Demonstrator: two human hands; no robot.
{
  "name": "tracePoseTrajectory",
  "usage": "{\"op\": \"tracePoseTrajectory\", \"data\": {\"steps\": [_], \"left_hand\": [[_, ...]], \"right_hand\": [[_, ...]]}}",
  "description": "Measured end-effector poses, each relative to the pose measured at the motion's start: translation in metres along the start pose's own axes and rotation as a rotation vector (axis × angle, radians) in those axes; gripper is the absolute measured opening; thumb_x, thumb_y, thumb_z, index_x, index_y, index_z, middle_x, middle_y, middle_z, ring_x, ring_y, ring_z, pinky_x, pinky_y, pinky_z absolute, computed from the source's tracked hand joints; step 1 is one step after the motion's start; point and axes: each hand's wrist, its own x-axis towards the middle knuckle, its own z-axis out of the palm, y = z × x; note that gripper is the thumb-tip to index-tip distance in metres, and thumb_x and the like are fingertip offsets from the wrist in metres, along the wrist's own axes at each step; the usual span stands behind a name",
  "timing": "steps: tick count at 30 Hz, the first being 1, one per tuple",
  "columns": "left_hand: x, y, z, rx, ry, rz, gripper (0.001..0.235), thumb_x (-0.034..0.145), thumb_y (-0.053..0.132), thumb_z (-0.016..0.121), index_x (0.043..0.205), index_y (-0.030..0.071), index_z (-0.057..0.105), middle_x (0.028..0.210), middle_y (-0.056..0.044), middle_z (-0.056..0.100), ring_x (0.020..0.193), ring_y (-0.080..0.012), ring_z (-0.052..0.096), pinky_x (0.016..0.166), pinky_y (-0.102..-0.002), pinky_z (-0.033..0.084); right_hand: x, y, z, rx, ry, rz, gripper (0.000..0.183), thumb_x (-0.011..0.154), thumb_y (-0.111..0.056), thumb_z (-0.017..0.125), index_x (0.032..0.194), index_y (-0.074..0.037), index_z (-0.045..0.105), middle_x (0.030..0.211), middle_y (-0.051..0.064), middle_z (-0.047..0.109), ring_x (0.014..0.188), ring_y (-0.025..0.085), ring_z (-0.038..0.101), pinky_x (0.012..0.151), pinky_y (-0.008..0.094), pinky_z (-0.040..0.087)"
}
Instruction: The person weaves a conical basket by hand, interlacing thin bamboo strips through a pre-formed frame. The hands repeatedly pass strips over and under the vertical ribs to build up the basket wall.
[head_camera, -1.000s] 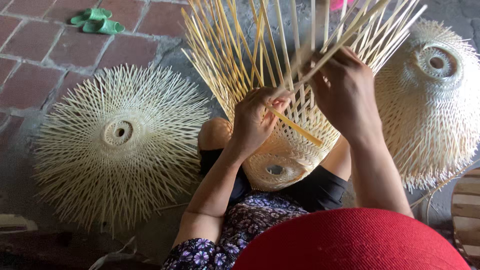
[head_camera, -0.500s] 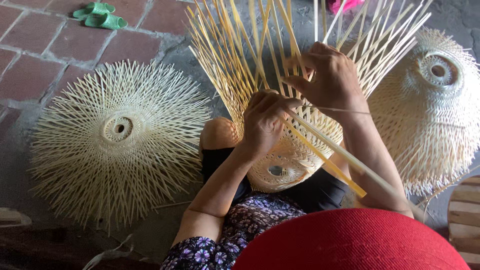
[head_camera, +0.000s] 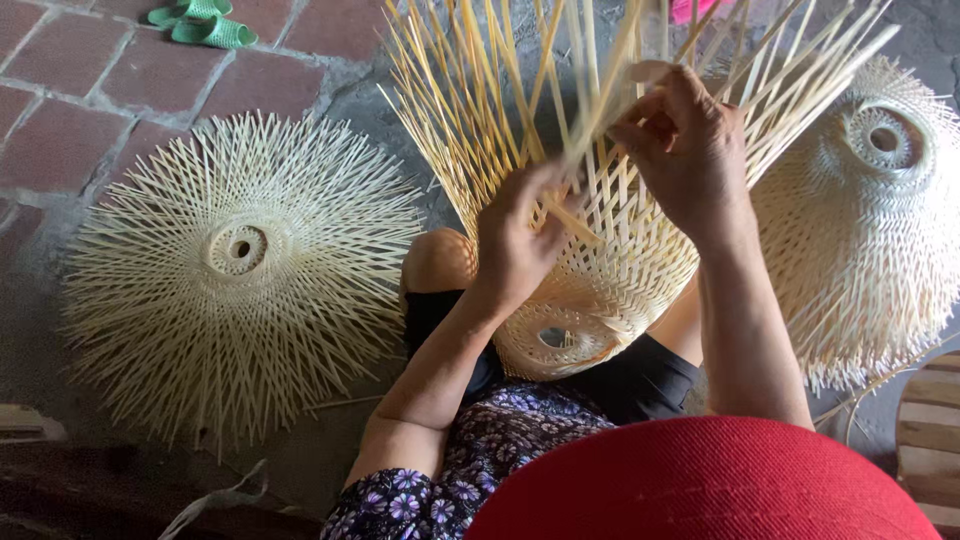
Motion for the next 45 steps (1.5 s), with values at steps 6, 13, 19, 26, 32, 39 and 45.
{"op": "tracePoseTrajectory", "data": {"steps": [6,13,19,26,32,39,45], "left_hand": [[0.017,-0.037,-0.034,0.303,0.070,-0.135,0.047,0.093,0.021,0.070,0.128,-0.006,0.055,0.114,-0.018,0.065,0.097,-0.0224,0.064,0.079,-0.033,0.056],[0.013,-0.048,-0.038,-0.179,-0.066,-0.397,0.019,0.101,0.020,0.074,0.096,0.006,0.061,0.081,-0.002,0.069,0.072,-0.0063,0.068,0.058,-0.023,0.054],[0.045,0.023,-0.036,-0.136,-0.079,-0.047,0.014,0.099,0.007,0.077,0.101,0.006,0.064,0.091,-0.004,0.072,0.081,-0.0095,0.072,0.069,-0.024,0.061],[0.032,0.035,-0.002,-0.211,-0.306,-0.091,0.020,0.097,0.005,0.071,0.115,0.005,0.063,0.106,-0.005,0.073,0.093,-0.0128,0.075,0.081,-0.025,0.063],[0.006,0.003,0.022,-0.194,-0.391,0.108,0.026,0.093,0.025,0.084,0.106,0.015,0.063,0.101,0.001,0.067,0.098,-0.0119,0.066,0.090,-0.027,0.061],[0.002,0.013,0.011,-0.144,-0.437,-0.010,0.043,0.084,0.029,0.085,0.118,0.011,0.066,0.109,0.000,0.066,0.086,-0.0094,0.063,0.083,-0.029,0.059],[-0.005,0.007,0.013,0.019,-0.316,0.145,0.025,0.086,0.018,0.088,0.101,0.017,0.068,0.103,0.004,0.066,0.100,-0.0142,0.061,0.094,-0.028,0.054]], "right_hand": [[-0.001,-0.009,0.007,0.066,0.044,0.049,0.041,0.108,-0.003,0.076,0.140,-0.007,0.052,0.094,0.009,0.072,0.075,0.013,0.067,0.063,0.027,0.053],[-0.017,0.025,-0.004,0.240,0.127,-0.033,0.043,0.104,0.013,0.063,0.140,-0.003,0.048,0.097,0.010,0.065,0.088,0.015,0.062,0.077,0.027,0.055],[-0.069,0.075,-0.026,0.714,0.322,0.205,0.038,0.114,0.012,0.061,0.144,-0.007,0.047,0.099,0.007,0.067,0.081,0.012,0.064,0.068,0.021,0.051],[-0.126,0.084,-0.001,0.524,0.404,0.421,0.020,0.107,0.009,0.065,0.122,-0.004,0.062,0.100,0.001,0.066,0.084,0.008,0.065,0.072,0.023,0.059],[-0.123,0.065,0.000,0.279,0.398,0.392,0.014,0.099,0.011,0.067,0.103,-0.002,0.065,0.088,0.001,0.064,0.078,0.009,0.061,0.069,0.023,0.052],[-0.120,0.051,0.004,0.283,0.450,0.373,0.013,0.103,0.009,0.067,0.106,-0.004,0.067,0.091,0.000,0.068,0.081,0.008,0.067,0.070,0.022,0.057],[-0.121,0.045,0.000,0.353,0.472,0.282,0.016,0.102,0.009,0.068,0.114,-0.002,0.069,0.108,0.004,0.070,0.101,0.013,0.068,0.086,0.025,0.059]]}}
